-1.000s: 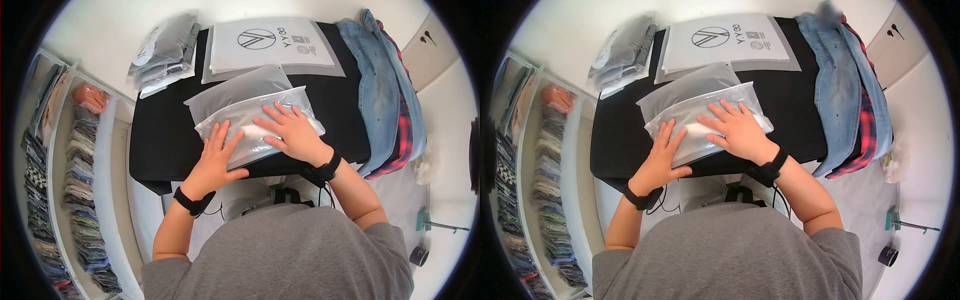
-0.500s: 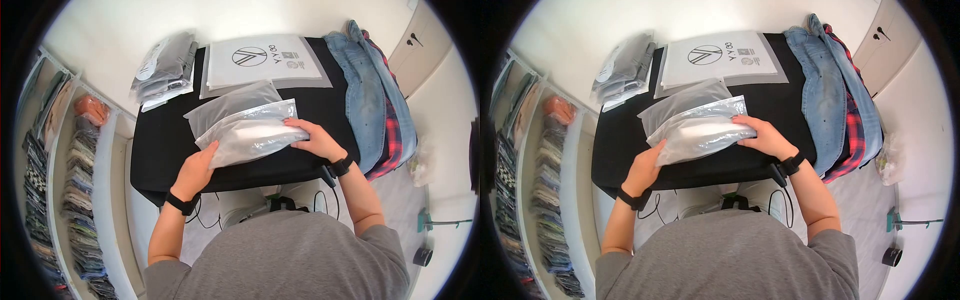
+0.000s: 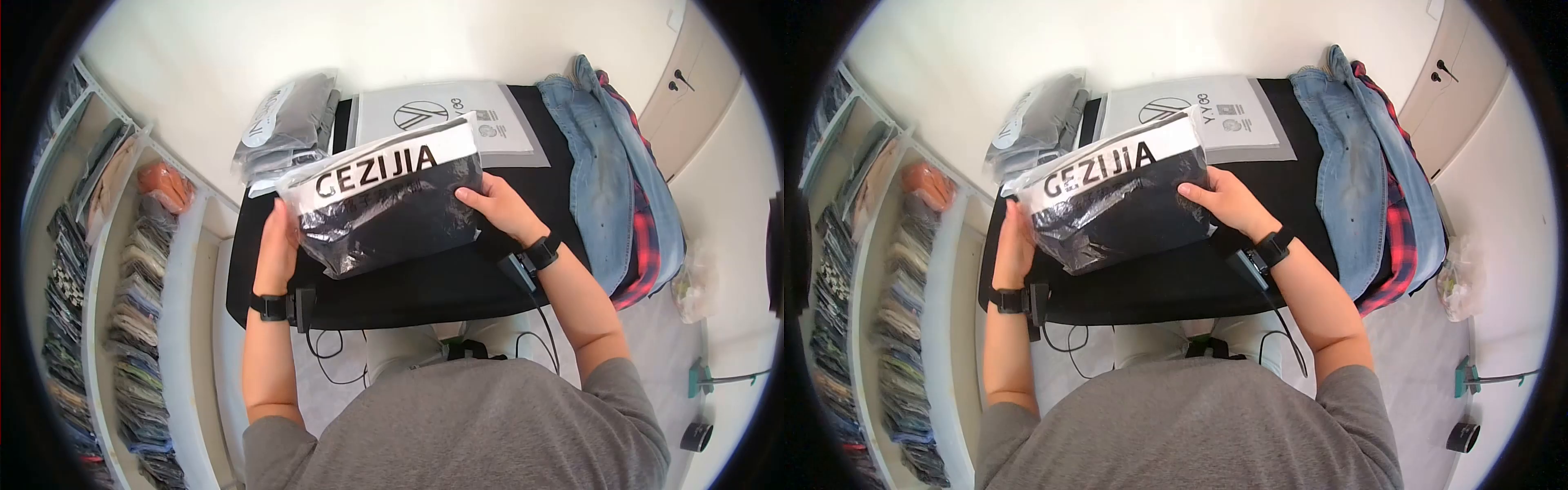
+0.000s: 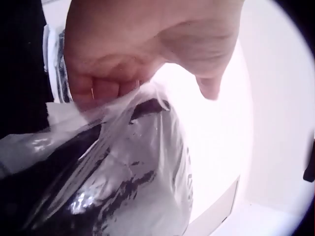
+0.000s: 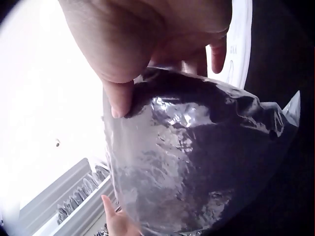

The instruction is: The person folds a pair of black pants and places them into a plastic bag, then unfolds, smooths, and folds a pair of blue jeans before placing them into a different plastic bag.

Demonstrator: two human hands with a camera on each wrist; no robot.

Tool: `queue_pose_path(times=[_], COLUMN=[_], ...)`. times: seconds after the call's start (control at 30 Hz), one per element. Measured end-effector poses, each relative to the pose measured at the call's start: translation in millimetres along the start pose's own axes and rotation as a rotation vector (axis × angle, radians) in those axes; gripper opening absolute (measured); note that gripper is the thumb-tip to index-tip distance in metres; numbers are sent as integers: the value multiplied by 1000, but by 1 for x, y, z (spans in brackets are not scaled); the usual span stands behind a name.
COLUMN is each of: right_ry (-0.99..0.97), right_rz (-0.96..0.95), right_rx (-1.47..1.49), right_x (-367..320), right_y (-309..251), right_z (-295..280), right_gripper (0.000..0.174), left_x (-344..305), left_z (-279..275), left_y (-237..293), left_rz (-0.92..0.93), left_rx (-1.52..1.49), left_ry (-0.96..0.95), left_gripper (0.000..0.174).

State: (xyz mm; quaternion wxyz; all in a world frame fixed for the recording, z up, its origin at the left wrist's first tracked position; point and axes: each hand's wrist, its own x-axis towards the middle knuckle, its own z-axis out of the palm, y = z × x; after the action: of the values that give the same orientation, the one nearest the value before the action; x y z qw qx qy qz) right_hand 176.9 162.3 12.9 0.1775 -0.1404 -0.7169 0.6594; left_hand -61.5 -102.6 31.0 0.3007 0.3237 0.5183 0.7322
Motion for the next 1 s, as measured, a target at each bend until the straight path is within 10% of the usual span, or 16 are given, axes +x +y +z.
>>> queue_pose_path(times=[0.4, 0.63, 0.77, 0.97, 1.0], right_ry=[92, 117, 332, -74, -119], right_rz=[-101, 584, -382, -366, -330], right_rx=[129, -44, -972, -1286, -1280], right_x=[-8, -6, -31, -51, -49], right_y=[-34, 21, -21, 10, 16], right_z=[16, -8, 21, 67, 67], right_gripper=[30, 40, 50, 64, 66], left_x=[-4, -7, -13, -10, -14], left_z=[18, -14, -24, -14, 3], left_y=[10, -41, -49, -38, -25], left_rz=[3, -627, -663, -735, -328], left_rx=[211, 446, 278, 456, 915], left_ry=[30, 0, 20, 43, 120], left_gripper=[21, 31, 39, 43, 49])
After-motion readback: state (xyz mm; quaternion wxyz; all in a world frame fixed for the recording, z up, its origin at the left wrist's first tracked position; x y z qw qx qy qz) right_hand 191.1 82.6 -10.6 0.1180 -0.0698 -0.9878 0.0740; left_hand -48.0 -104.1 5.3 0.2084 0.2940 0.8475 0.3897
